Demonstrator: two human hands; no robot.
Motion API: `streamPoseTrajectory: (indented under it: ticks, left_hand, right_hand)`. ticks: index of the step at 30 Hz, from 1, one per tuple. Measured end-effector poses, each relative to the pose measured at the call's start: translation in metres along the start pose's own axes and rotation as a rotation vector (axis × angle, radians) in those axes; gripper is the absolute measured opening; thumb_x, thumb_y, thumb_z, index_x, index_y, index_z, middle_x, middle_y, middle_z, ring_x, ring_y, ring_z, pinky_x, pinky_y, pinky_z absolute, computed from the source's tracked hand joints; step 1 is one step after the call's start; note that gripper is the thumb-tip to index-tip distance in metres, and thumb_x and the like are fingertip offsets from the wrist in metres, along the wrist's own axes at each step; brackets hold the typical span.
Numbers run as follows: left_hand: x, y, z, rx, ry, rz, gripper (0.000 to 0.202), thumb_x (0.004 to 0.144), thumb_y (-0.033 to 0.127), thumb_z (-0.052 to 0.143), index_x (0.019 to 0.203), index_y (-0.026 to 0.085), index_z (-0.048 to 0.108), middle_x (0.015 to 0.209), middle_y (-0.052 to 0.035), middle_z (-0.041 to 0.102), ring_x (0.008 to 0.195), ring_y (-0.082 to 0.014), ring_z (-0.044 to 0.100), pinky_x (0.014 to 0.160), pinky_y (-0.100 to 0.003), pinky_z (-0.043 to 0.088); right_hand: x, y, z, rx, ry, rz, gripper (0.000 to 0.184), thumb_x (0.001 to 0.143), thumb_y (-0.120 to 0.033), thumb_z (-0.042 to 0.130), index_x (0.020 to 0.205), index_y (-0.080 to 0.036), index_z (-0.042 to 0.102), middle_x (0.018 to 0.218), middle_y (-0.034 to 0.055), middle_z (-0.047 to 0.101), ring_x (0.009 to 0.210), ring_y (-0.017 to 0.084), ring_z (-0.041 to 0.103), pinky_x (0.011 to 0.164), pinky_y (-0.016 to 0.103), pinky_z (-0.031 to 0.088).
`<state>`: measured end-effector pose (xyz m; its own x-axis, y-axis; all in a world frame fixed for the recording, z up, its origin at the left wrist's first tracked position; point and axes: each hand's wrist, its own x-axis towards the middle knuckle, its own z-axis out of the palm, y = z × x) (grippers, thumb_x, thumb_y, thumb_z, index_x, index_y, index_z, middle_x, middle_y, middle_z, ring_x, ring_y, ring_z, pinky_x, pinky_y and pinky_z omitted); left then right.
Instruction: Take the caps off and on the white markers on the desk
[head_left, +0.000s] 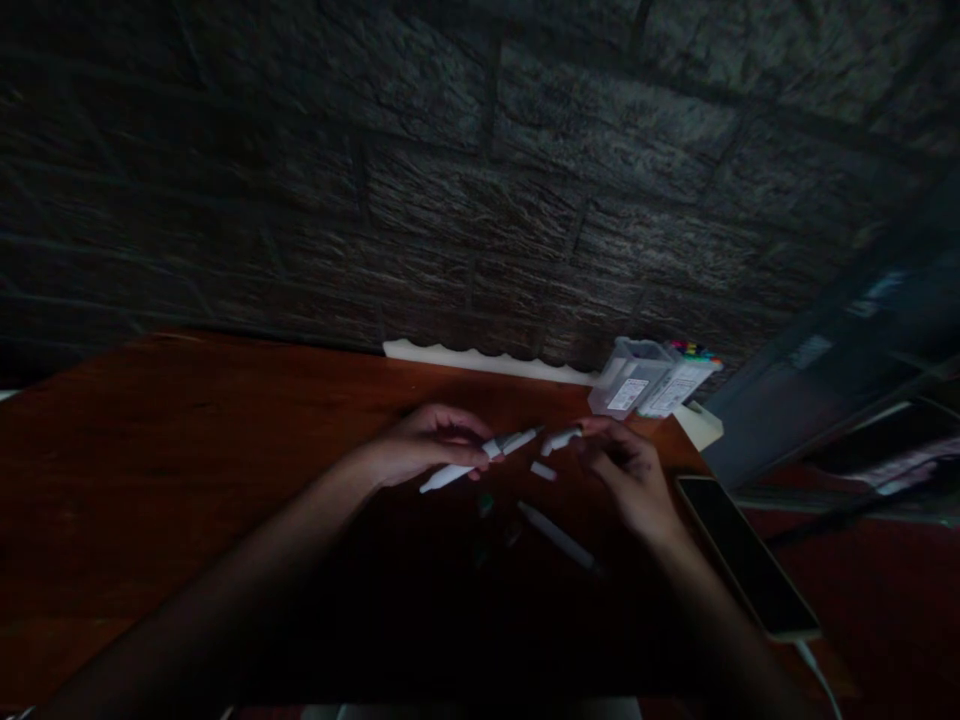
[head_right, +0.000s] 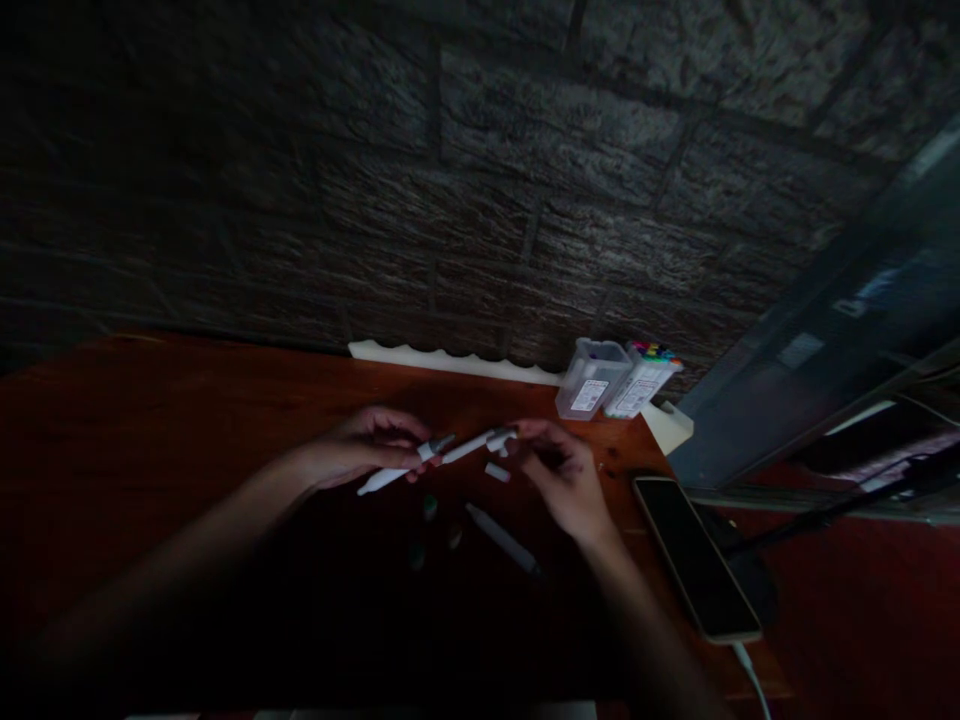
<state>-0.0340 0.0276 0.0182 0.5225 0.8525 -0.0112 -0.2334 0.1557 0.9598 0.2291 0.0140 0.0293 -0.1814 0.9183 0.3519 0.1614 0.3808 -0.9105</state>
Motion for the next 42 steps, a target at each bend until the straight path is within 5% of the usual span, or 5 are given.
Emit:
streamPoseTrajectory:
  ticks: [10, 19, 27, 37, 42]
  left_hand:
    - [0.004, -0.002, 0.005, 0.229, -0.111, -0.067, 0.025, 0.072, 0.015, 0.076, 0.097, 0.018, 0.074, 0.093, -0.0046, 0.076, 0.075, -0.0132, 0.07, 0.074, -0.026, 0.054]
    - [0.003, 0.001, 0.011, -0.117, -0.031, 0.094, 0.038, 0.076, 0.013, 0.067, 0.114, 0.014, 0.066, 0.089, -0.0069, 0.07, 0.073, -0.0144, 0.064, 0.068, -0.026, 0.048]
    - [0.0, 0.021, -0.002, -0.571, 0.069, 0.136, 0.065, 0.085, 0.068, 0.036, 0.071, 0.011, 0.063, 0.041, 0.005, 0.032, 0.038, -0.0098, 0.033, 0.041, -0.023, 0.033]
    - [-0.009, 0.026, -0.009, -0.833, 0.294, 0.384, 0.059, 0.09, 0.064, 0.023, 0.063, 0.018, 0.049, 0.04, 0.008, 0.022, 0.033, -0.0094, 0.025, 0.036, -0.024, 0.031]
    - [-0.006, 0.025, -0.003, -0.905, 0.343, 0.456, 0.06, 0.09, 0.069, 0.026, 0.057, 0.02, 0.039, 0.044, 0.0054, 0.03, 0.038, -0.0092, 0.032, 0.04, -0.024, 0.035]
  right_hand:
    - [-0.004, 0.0, 0.018, 0.095, -0.185, 0.02, 0.023, 0.079, -0.026, 0.071, 0.102, -0.028, 0.071, 0.094, -0.0007, 0.074, 0.075, 0.013, 0.065, 0.061, 0.025, 0.051]
    - [-0.01, 0.004, 0.009, -0.183, -0.25, -0.126, 0.04, 0.08, -0.031, 0.072, 0.118, -0.029, 0.062, 0.102, 0.002, 0.067, 0.083, 0.015, 0.063, 0.07, 0.028, 0.051]
    - [-0.021, 0.011, 0.022, -0.457, -0.656, -0.266, 0.024, 0.085, -0.03, 0.066, 0.108, -0.027, 0.068, 0.103, 0.0034, 0.068, 0.091, 0.017, 0.064, 0.076, 0.028, 0.051]
    - [-0.02, 0.012, 0.02, -0.438, -0.711, -0.248, 0.024, 0.086, -0.018, 0.062, 0.108, -0.026, 0.069, 0.101, 0.0021, 0.073, 0.092, 0.017, 0.066, 0.078, 0.027, 0.052]
    - [-0.018, 0.007, 0.026, -0.154, -0.362, -0.061, 0.015, 0.083, -0.025, 0.067, 0.098, -0.023, 0.071, 0.094, 0.0033, 0.074, 0.081, 0.016, 0.069, 0.073, 0.029, 0.055]
